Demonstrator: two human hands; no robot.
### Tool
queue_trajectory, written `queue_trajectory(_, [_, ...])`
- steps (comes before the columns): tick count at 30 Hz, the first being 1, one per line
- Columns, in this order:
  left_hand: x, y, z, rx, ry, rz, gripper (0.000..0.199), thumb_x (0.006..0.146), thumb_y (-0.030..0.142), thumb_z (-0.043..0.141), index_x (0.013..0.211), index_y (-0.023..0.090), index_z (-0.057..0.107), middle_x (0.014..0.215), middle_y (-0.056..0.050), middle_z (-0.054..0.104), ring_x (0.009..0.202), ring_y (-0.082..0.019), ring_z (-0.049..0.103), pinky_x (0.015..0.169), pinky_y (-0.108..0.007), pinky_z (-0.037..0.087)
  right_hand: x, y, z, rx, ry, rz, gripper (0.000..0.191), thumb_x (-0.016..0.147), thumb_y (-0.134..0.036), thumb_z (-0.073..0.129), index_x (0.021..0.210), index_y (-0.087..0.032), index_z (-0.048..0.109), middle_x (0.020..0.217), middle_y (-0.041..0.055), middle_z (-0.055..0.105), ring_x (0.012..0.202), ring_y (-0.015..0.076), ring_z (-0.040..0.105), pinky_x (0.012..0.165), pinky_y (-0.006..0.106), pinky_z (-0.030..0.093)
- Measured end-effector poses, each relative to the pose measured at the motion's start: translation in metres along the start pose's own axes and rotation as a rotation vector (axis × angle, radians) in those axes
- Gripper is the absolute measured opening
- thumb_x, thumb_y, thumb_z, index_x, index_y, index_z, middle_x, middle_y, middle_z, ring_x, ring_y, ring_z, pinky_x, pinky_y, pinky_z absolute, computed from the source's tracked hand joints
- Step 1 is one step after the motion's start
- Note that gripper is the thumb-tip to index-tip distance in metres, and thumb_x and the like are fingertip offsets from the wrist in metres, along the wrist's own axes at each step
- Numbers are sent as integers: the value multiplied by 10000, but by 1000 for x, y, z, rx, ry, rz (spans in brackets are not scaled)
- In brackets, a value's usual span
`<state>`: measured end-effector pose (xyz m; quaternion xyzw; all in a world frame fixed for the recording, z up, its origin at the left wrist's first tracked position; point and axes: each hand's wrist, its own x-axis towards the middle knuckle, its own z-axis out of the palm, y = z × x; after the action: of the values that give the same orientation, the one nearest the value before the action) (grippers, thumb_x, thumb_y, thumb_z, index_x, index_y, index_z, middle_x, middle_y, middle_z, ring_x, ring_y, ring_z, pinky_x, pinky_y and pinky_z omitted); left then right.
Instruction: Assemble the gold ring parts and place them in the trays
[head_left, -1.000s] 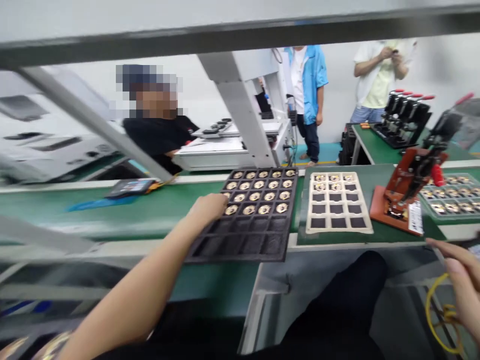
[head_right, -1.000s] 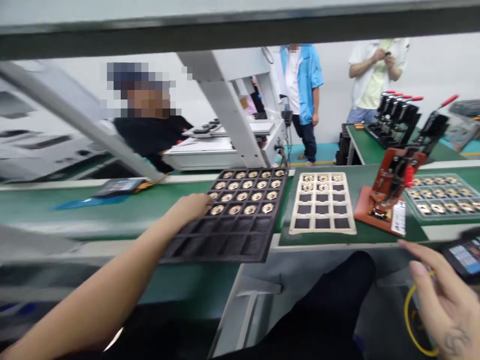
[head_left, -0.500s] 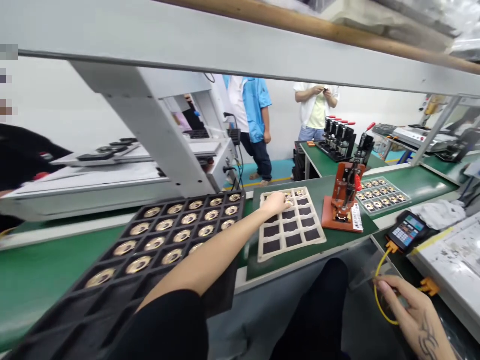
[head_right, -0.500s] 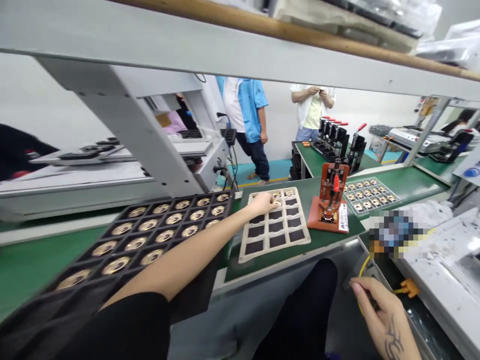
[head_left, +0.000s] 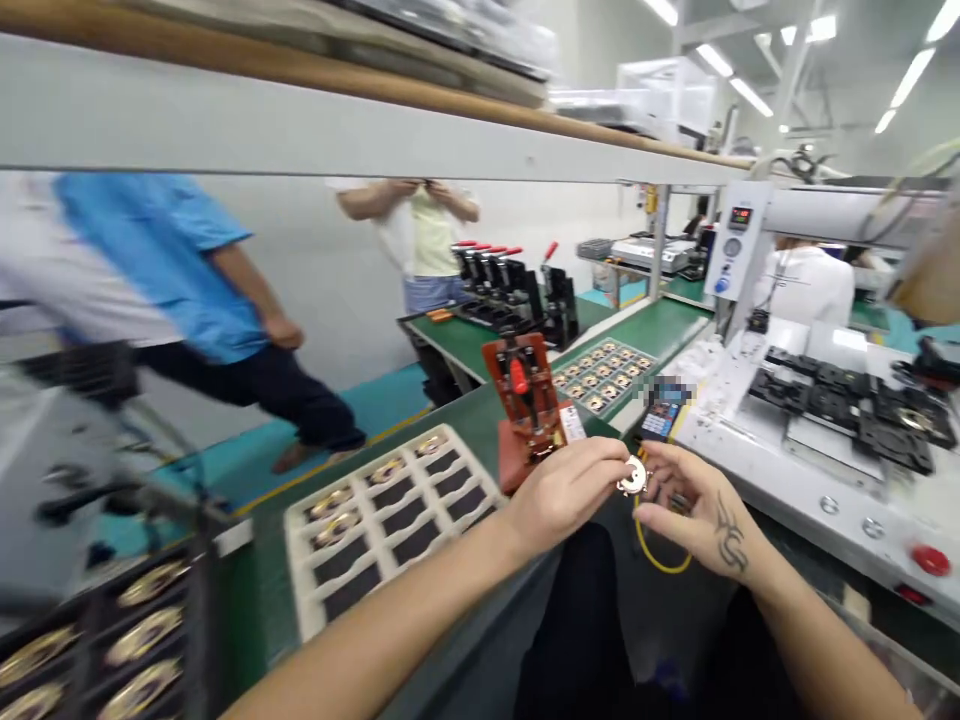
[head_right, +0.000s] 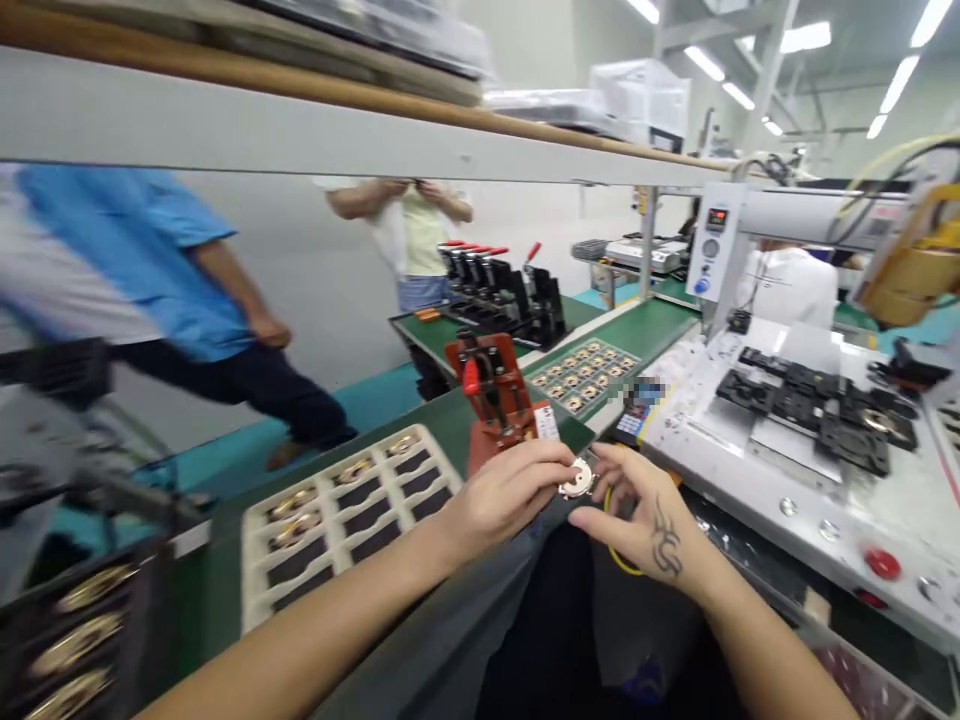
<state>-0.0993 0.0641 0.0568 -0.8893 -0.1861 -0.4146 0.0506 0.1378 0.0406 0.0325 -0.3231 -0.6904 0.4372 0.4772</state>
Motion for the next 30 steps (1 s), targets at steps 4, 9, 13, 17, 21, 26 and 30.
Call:
queue_trajectory(4, [37, 5, 36, -23, 26, 143, 202, 1077, 123, 550, 1238, 180, 657, 1114, -132, 778, 1081, -239, 768, 947, -367, 656, -8, -15, -27, -79, 112, -10, 368, 892, -365, 844, 1211, -226, 723, 876, 2, 646, 700, 143, 615, 650, 292, 556])
queue_trajectory(9, [79, 13, 82, -142, -21, 289, 278, 1095, 142, 523, 1355, 184, 613, 1192, -141, 757, 1105, -244, 756, 961, -369, 650, -47, -22, -74, -239, 278, 101, 337, 846, -356, 833, 1136, -225, 721, 810, -16, 631, 675, 143, 573, 628, 286, 513])
queue_trajectory(13, [144, 14, 130, -266, -122, 222, 371, 1110, 234, 523, 1481, 217, 523, 1367, -162, 674, 1286, -269, 676, 1076, -414, 597, -93, -31, -131, -422, 557, 177, 390, 826, -384, 821, 1152, -213, 694, 778, -17, 621, 659, 152, 547, 624, 292, 500])
queue_trajectory(17, [245, 18, 199, -259, -352, 133, 271, 1088, 195, 464, 1255, 180, 677, 1251, -151, 699, 1224, -295, 659, 1094, -479, 542, -138, -49, -175, -603, 830, 196, 440, 843, -439, 818, 1184, -194, 687, 801, 3, 639, 666, 167, 560, 636, 309, 510])
queue_trajectory(21, [329, 28, 271, -157, -643, 43, 287, 996, 337, 661, 1160, 123, 762, 1243, -190, 723, 1223, -335, 668, 1080, -414, 515, -174, -66, -186, -722, 974, 145, 452, 868, -486, 804, 1207, -207, 696, 857, 29, 671, 695, 184, 578, 663, 327, 527])
queue_trajectory(26, [376, 27, 317, -89, -899, -40, 371, 807, 495, 882, 902, 145, 801, 936, -118, 804, 987, -324, 752, 898, -365, 568, -212, -81, -199, -667, 1074, 185, 509, 875, -559, 813, 1218, -201, 696, 820, 24, 659, 679, 184, 591, 606, 316, 530])
queue_trajectory(30, [392, 30, 327, -76, -1006, -67, 341, 952, 476, 791, 1034, 145, 774, 1067, -83, 792, 1016, -260, 749, 948, -423, 598, -208, -84, -234, -687, 1027, 215, 547, 857, -592, 822, 1193, -178, 705, 795, 24, 666, 666, 176, 588, 605, 317, 544])
